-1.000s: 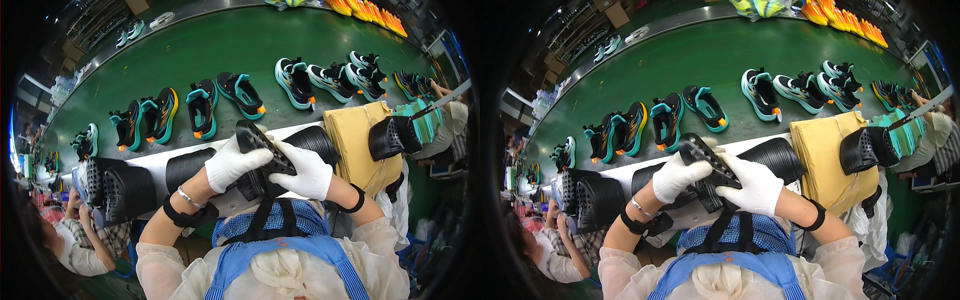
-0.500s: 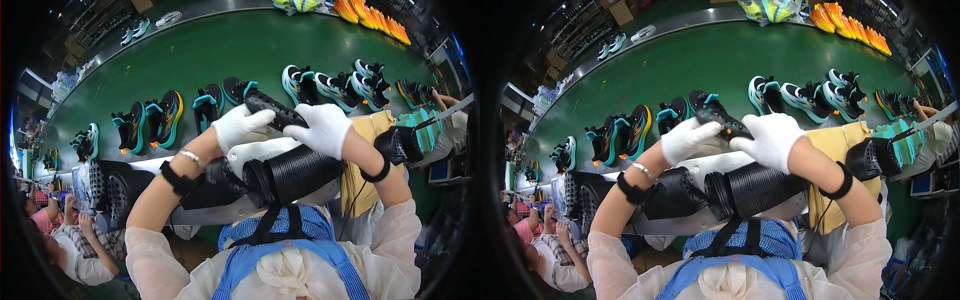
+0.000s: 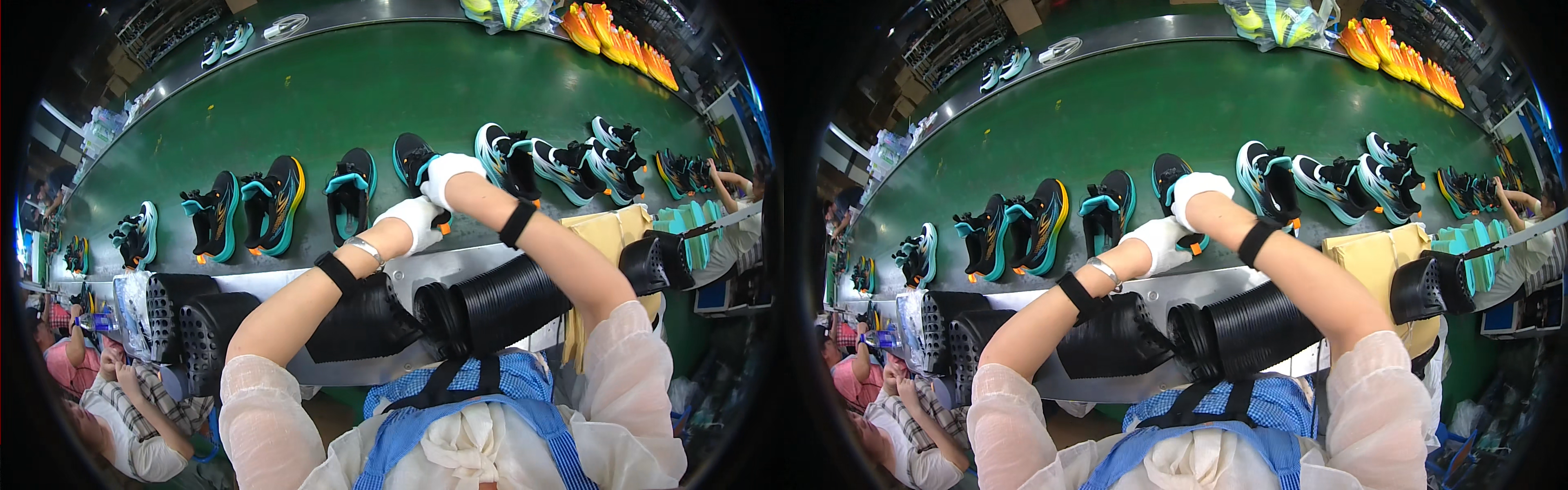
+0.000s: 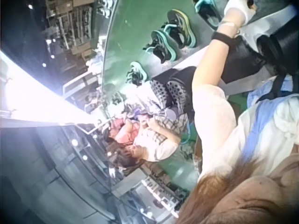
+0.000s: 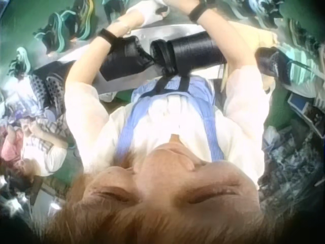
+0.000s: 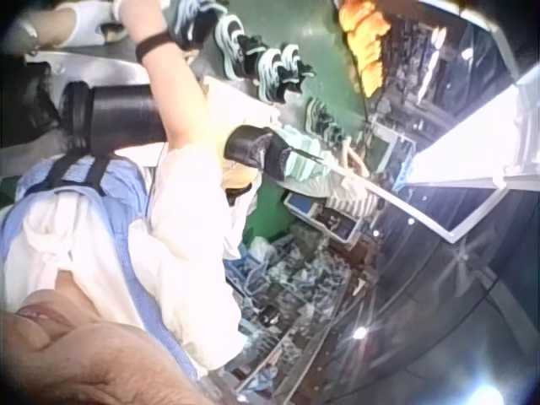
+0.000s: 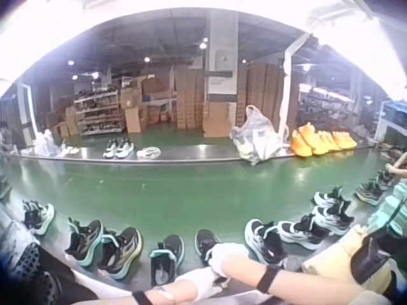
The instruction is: Organize and inspect finished shoes on a conveyor belt and assembly station.
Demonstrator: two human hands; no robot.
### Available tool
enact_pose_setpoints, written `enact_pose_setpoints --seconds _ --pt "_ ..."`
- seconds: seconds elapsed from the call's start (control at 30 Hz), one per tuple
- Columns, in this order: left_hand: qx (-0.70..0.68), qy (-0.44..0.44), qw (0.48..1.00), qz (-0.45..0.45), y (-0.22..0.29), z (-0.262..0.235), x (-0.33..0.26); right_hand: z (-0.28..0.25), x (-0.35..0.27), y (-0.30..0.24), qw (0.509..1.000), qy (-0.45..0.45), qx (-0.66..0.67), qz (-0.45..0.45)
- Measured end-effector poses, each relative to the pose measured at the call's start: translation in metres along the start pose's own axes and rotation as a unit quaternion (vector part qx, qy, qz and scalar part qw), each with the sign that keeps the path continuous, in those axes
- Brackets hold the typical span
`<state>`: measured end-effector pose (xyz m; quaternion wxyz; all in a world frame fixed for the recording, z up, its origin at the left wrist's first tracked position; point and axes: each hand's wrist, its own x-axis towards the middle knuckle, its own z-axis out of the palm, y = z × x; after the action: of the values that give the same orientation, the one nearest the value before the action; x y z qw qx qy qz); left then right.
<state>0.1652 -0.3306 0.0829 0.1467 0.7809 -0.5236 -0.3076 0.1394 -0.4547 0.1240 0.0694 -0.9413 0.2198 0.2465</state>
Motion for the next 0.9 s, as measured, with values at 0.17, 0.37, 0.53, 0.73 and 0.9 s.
enact_pose_setpoints --seconds 0.17,0.37,0.53,0.73,0.9 --pt "0.041 -0.095 0.994 -0.019 -0.010 -0.002 0.019 0.018 0.024 -0.002 0.999 0.002 0.036 -0.038" --pt "0.067 -0.142 0.986 -0.061 -0.022 0.010 0.032 0.002 0.007 -0.008 0.995 -0.036 -0.040 -0.089" --pt "0.027 -0.096 0.994 0.037 -0.027 0.003 0.044 -0.002 0.014 -0.013 0.976 0.000 -0.160 -0.145" --pt "0.083 -0.154 0.985 0.002 -0.030 -0.006 0.053 0.012 0.045 -0.010 0.984 0.030 -0.111 -0.139" --pt "0.089 -0.132 0.984 -0.081 -0.018 0.000 0.047 0.027 0.043 -0.005 0.986 0.065 -0.080 -0.131"
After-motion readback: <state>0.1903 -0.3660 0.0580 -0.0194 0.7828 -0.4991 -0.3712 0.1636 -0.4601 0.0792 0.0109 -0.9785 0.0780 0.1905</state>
